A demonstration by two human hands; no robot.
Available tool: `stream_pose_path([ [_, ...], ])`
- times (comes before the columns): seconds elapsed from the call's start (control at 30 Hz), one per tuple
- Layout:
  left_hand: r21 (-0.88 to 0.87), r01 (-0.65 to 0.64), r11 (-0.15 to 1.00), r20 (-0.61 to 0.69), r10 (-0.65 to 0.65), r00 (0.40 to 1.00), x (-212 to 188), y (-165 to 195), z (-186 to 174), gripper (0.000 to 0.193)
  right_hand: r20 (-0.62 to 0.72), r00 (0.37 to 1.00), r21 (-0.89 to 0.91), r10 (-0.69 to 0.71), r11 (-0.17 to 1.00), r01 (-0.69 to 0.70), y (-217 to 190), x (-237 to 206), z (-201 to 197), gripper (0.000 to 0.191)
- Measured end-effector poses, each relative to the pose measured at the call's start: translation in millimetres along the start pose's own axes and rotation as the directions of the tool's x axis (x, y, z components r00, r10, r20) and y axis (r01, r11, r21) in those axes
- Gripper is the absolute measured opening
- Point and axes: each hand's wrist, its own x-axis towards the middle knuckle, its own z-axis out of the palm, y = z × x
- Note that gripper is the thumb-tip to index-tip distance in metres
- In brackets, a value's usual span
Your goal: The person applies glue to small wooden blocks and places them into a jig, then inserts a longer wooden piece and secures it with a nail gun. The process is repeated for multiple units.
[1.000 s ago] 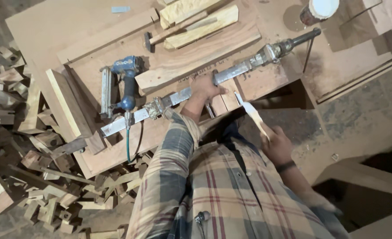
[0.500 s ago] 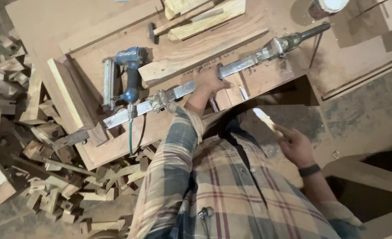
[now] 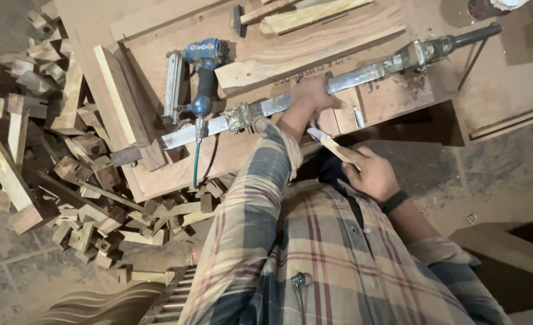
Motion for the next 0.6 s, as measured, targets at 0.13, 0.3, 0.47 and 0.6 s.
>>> stream_pose_path([
  [0.13, 0.021, -0.005, 1.000, -0.006, 0.005, 1.000, -3.9, -2.1, 1.5, 0.102, -0.066, 0.963, -0.080, -0.262, 0.963, 0.257, 25.6, -20.7, -8.5, 0.038],
  [0.3, 0.030, -0.039, 0.999, -0.001, 0.039, 0.999, 5.7, -8.2, 15.5, 0.098, 0.145, 0.924, 0.525, 0.353, 0.764, -0.374, 92.0, -77.7, -29.4, 0.039],
  [0.47, 0.059, -0.064, 0.996, 0.002, 0.064, 0.998, 19.7, -14.9, 30.6, 0.102, -0.064, 0.762, 0.827, 0.644, 0.461, -0.321, 175.6, -69.9, -72.8, 0.037],
  [0.6, 0.049, -0.115, 0.992, -0.057, 0.118, 0.991, 28.8, -16.7, 31.8, 0.101, -0.198, 0.679, 0.927, 0.707, 0.360, -0.104, 252.6, -0.4, -127.2, 0.033],
])
